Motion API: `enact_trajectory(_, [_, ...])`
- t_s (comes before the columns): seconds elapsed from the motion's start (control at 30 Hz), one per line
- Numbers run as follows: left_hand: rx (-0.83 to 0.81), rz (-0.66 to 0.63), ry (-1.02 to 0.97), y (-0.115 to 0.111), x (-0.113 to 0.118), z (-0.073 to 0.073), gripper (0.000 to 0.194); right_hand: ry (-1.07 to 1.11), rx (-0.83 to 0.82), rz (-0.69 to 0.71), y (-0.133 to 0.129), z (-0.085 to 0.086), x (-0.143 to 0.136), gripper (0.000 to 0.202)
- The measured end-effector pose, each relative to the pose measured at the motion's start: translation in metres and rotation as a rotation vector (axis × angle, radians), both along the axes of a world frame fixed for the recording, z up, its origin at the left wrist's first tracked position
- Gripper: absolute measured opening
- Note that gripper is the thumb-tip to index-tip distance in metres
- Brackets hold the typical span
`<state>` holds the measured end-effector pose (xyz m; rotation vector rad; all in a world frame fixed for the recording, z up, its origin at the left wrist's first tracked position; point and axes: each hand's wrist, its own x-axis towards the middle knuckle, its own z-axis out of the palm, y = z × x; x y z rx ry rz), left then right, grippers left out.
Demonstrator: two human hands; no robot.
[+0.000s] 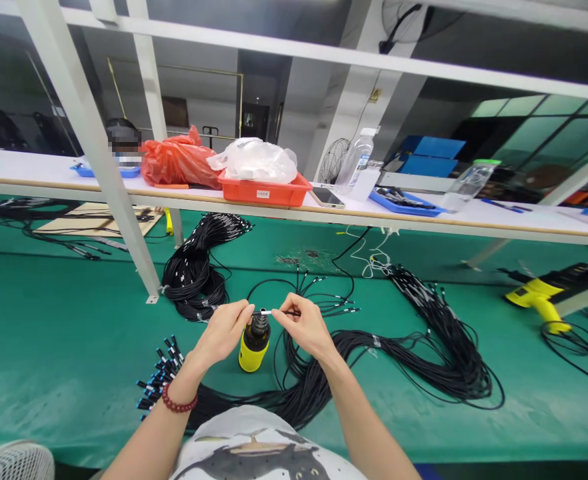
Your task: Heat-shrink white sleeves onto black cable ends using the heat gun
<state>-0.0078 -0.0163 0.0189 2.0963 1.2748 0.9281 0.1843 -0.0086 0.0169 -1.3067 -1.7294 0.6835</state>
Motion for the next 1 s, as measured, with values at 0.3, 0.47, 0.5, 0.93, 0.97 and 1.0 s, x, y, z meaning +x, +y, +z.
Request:
enact_trajectory(0.3, [-0.012,0.086,-0.052,0.014,0.002,-0.016,0.034,-0.02,-0.024,-0.073,0.008,-0.008,-0.003,0.025])
enact_trajectory(0.47, [-0.006,0.087,-0.086,0.017,0.002,-0.02,0.028,-0.028,-0.021,-0.08,0.011,-0.011,-0.003,0.023])
enact_trajectory(0.5, [-0.006,0.088,-0.088,0.018,0.002,-0.021,0.027,-0.029,-0.018,-0.08,0.011,-0.011,-0.003,0.023])
enact_trajectory(0.93, [-0.011,0.118,-0.01,0.016,-0.001,-0.012,0.034,-0.041,0.054,0.057,0.007,-0.01,0.007,0.02])
enact_trajectory(0.97, [-0.015,0.12,0.027,0.016,-0.001,-0.011,0.038,-0.023,0.053,0.062,0.007,-0.01,0.006,0.02])
enact_trajectory(1.0, [-0.018,0.117,0.06,0.015,-0.001,-0.01,0.041,-0.011,0.052,0.065,0.007,-0.01,0.006,0.019])
